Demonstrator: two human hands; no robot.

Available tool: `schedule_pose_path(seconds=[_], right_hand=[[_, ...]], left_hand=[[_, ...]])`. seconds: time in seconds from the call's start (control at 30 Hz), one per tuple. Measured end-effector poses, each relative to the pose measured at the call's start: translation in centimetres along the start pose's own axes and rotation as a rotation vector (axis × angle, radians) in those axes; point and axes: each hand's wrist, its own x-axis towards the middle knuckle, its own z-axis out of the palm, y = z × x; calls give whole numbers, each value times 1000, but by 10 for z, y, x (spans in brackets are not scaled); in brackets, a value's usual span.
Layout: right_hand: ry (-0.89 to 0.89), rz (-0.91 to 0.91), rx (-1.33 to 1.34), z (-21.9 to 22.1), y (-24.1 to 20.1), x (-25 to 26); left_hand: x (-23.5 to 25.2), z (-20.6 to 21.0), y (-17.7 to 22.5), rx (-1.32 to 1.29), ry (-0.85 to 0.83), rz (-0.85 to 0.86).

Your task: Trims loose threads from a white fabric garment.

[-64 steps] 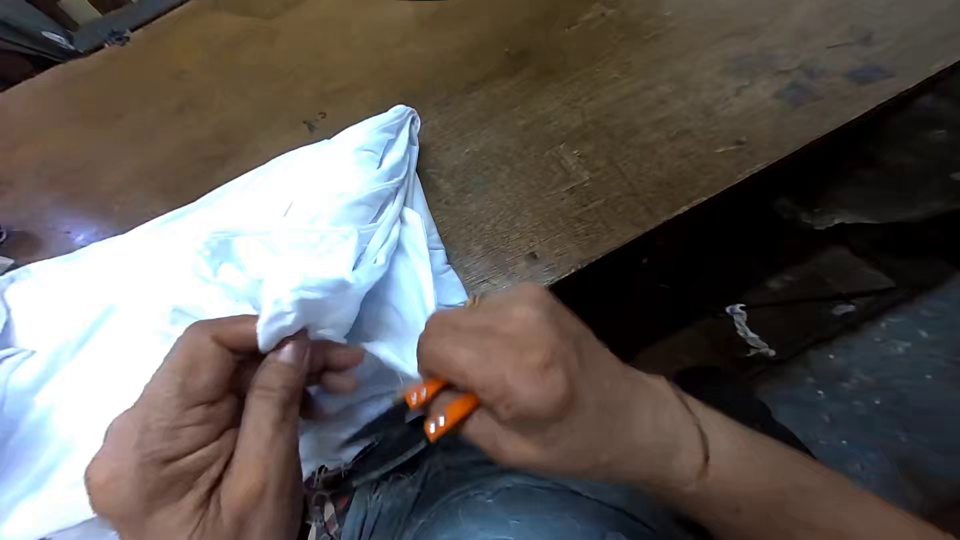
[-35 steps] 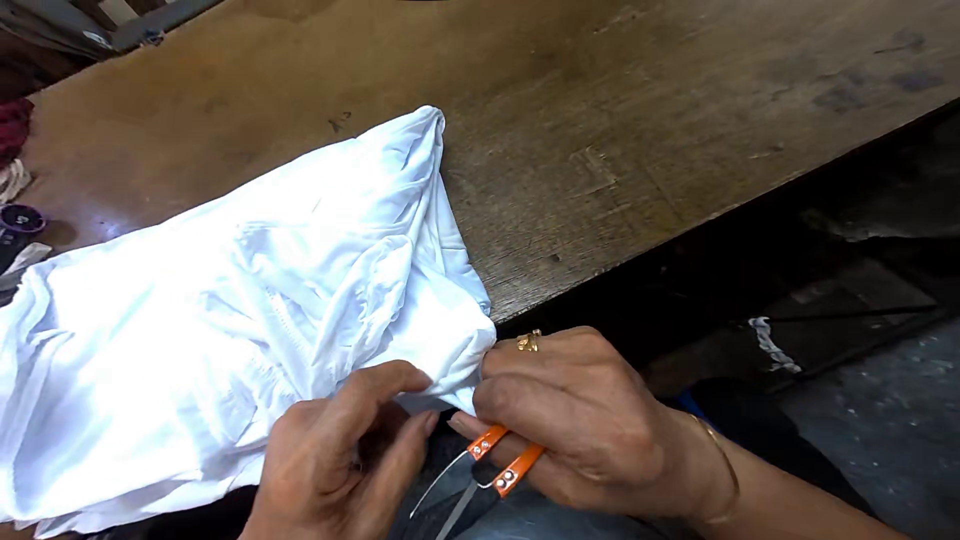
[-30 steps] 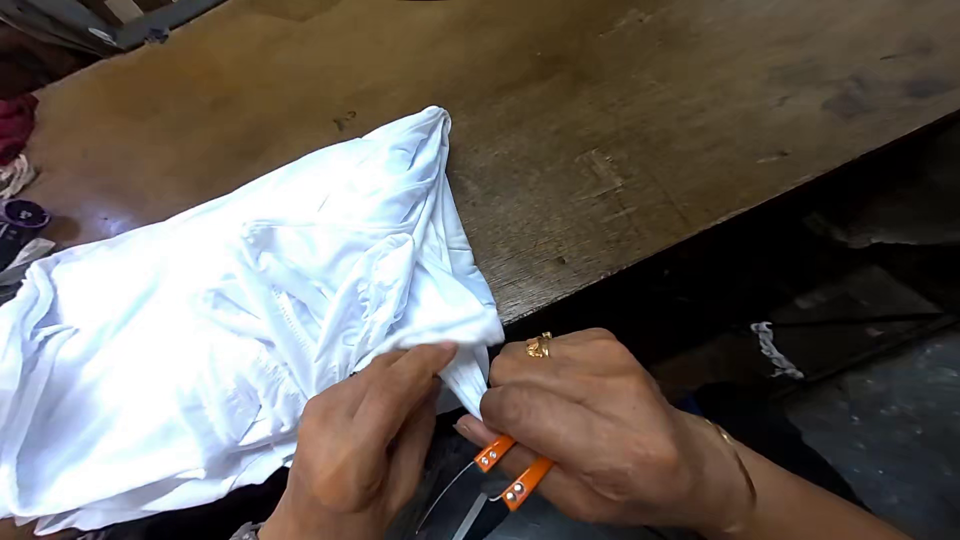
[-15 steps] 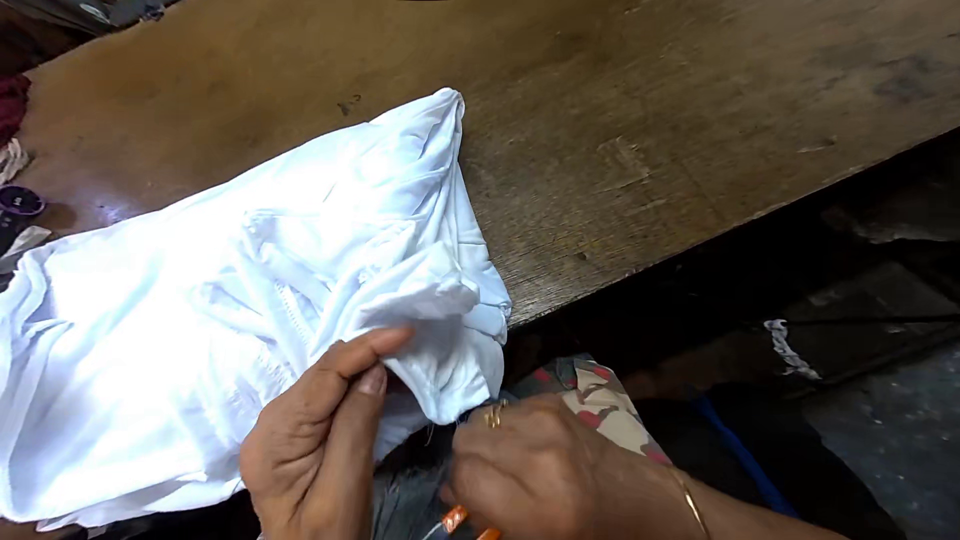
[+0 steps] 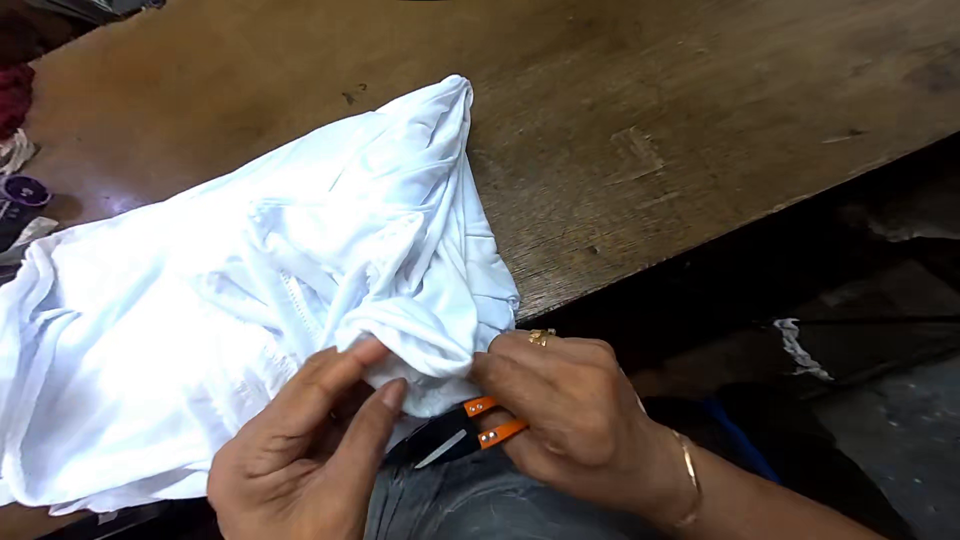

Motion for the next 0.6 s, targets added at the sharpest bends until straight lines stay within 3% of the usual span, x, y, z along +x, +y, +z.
schedule_pose_path(seconds=[0.17, 0.43, 0.5, 0.6], right_hand=[[80, -115, -41, -2, -13, 10], [-34, -163, -64, 3, -6, -18], [-78, -99, 31, 4, -4, -19], [-178, 39, 395, -1, -3, -4]], left_hand=[[1, -1, 3, -45, 186, 25], [-9, -7, 2, -248, 162, -113], [-11, -8, -2, -230, 130, -127], [-12, -9, -2, -210, 74, -115]])
